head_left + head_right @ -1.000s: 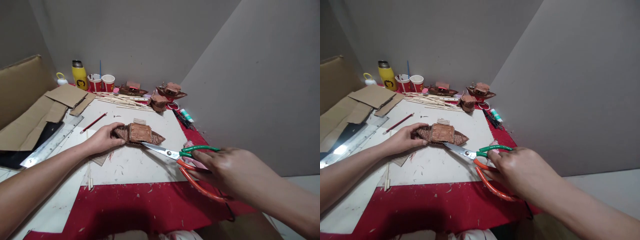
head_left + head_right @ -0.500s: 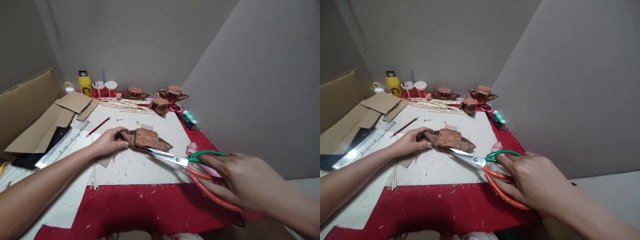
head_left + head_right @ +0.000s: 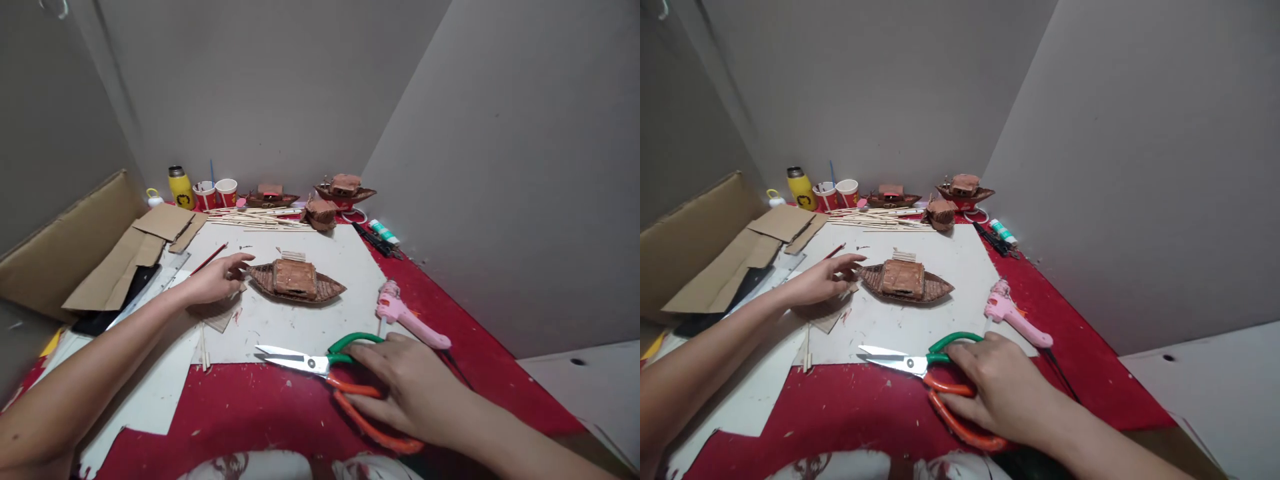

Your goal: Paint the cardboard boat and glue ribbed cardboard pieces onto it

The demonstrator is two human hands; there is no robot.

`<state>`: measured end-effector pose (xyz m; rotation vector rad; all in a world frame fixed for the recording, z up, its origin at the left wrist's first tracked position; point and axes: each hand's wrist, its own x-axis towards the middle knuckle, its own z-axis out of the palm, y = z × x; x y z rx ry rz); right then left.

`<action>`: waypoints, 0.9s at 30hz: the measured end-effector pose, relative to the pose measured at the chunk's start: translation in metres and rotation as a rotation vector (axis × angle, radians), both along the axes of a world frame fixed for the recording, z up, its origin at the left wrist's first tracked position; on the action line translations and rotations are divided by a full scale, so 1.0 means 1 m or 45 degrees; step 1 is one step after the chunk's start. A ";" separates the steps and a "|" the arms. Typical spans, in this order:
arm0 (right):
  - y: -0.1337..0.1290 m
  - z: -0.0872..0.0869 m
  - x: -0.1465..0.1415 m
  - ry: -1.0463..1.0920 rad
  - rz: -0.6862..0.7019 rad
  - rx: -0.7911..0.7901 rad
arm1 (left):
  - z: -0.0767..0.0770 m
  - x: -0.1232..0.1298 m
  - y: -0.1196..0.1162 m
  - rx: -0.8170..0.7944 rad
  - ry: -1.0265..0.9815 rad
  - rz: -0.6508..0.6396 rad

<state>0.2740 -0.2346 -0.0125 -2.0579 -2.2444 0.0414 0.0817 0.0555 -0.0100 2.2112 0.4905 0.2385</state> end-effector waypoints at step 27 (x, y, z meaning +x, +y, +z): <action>0.028 -0.008 -0.007 0.637 0.267 0.359 | -0.002 -0.014 0.005 0.441 0.218 0.119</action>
